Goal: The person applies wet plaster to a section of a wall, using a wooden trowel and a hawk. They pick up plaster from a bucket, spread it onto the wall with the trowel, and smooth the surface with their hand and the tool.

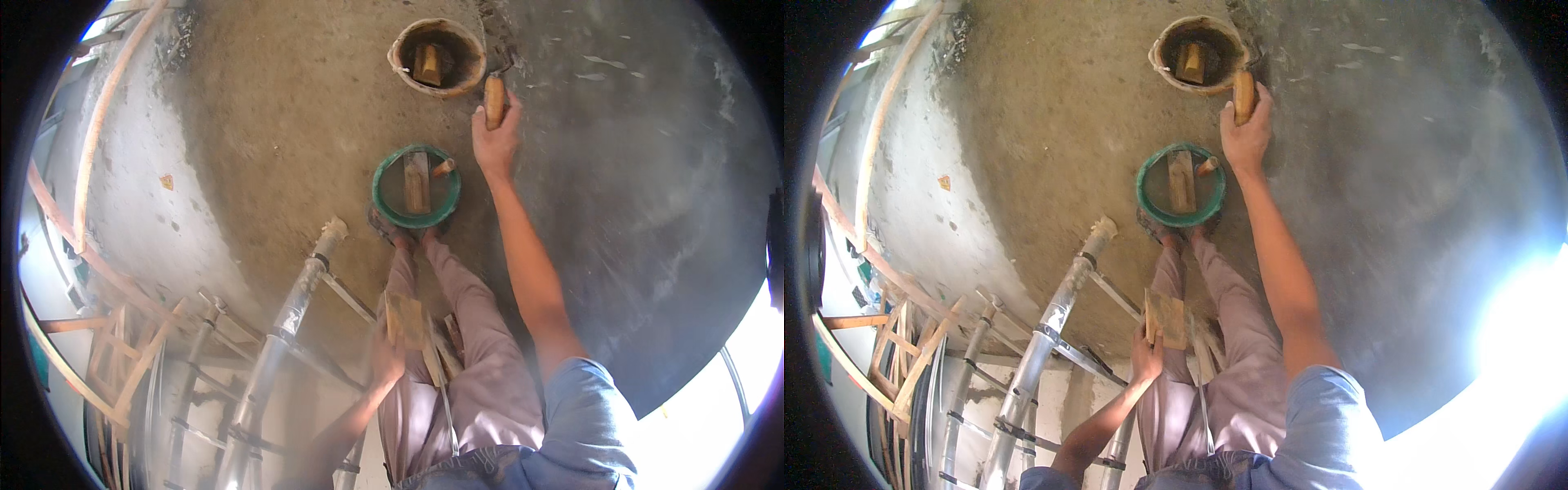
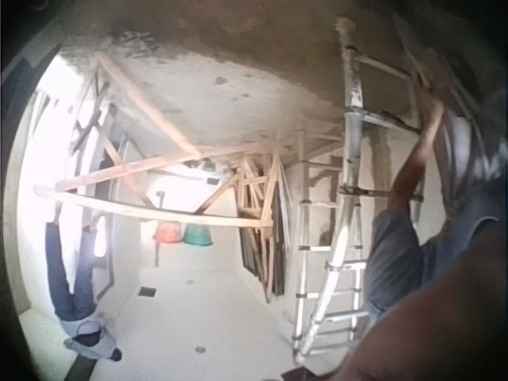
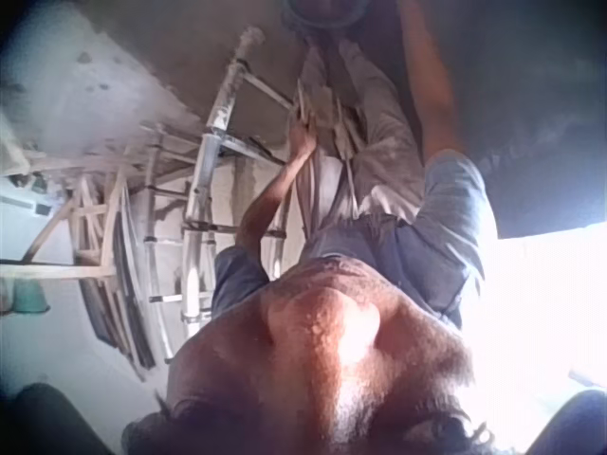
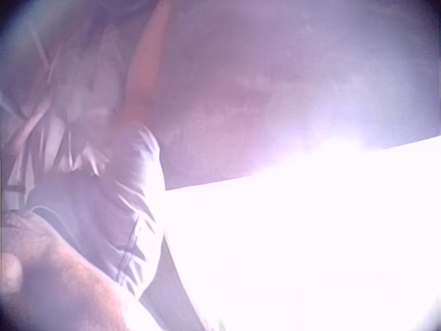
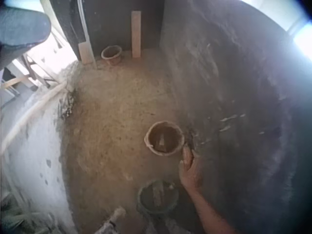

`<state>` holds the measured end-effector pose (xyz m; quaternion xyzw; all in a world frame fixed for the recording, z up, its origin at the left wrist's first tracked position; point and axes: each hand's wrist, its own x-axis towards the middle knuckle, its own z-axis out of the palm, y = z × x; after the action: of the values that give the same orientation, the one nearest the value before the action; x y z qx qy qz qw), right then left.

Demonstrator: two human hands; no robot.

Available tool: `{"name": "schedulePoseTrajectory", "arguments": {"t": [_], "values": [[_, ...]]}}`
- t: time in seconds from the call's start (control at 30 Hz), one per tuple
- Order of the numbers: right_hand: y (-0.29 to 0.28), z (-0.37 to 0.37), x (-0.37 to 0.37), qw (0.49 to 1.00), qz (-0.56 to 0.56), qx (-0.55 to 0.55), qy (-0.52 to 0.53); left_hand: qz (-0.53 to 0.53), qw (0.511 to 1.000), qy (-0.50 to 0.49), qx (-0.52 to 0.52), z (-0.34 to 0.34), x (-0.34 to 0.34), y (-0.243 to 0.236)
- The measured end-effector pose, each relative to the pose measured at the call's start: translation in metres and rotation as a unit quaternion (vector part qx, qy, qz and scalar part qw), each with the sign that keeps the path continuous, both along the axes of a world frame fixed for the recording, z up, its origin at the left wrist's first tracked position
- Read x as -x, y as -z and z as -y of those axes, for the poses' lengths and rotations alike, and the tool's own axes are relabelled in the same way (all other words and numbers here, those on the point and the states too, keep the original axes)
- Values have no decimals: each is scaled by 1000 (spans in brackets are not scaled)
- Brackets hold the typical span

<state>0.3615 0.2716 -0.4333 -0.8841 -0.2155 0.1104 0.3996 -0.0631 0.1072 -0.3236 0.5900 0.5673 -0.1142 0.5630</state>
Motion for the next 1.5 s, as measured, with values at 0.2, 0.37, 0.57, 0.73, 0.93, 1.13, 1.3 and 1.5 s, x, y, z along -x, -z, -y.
{"name": "schedulePoseTrajectory", "arguments": {"t": [0.2,0.37,0.57,0.73,0.93,1.13,1.3,1.5], "values": [[137,-7,-45,934,-141,320,-78,-76,996,39,28,-29,-4,-3],[63,-9,-21,989,-20,105,-104,-51,998,20,-20,-13,-5,-1],[-5,-18,-19,998,14,-32,-53,-79,995,52,27,-34,-23,-11],[135,4,-52,977,20,197,-85,-83,994,62,36,-49,-33,-11],[98,1,-29,987,-85,115,-66,-98,994,32,-37,-10,2,11],[-40,-13,-36,996,-32,-71,-45,-103,994,32,20,-31,-27,-2],[102,-1,-72,989,-35,133,-58,-91,994,52,-19,-36,-26,0],[152,21,-54,979,-162,124,-27,-45,995,-30,-81,-27,-19,3]]}}
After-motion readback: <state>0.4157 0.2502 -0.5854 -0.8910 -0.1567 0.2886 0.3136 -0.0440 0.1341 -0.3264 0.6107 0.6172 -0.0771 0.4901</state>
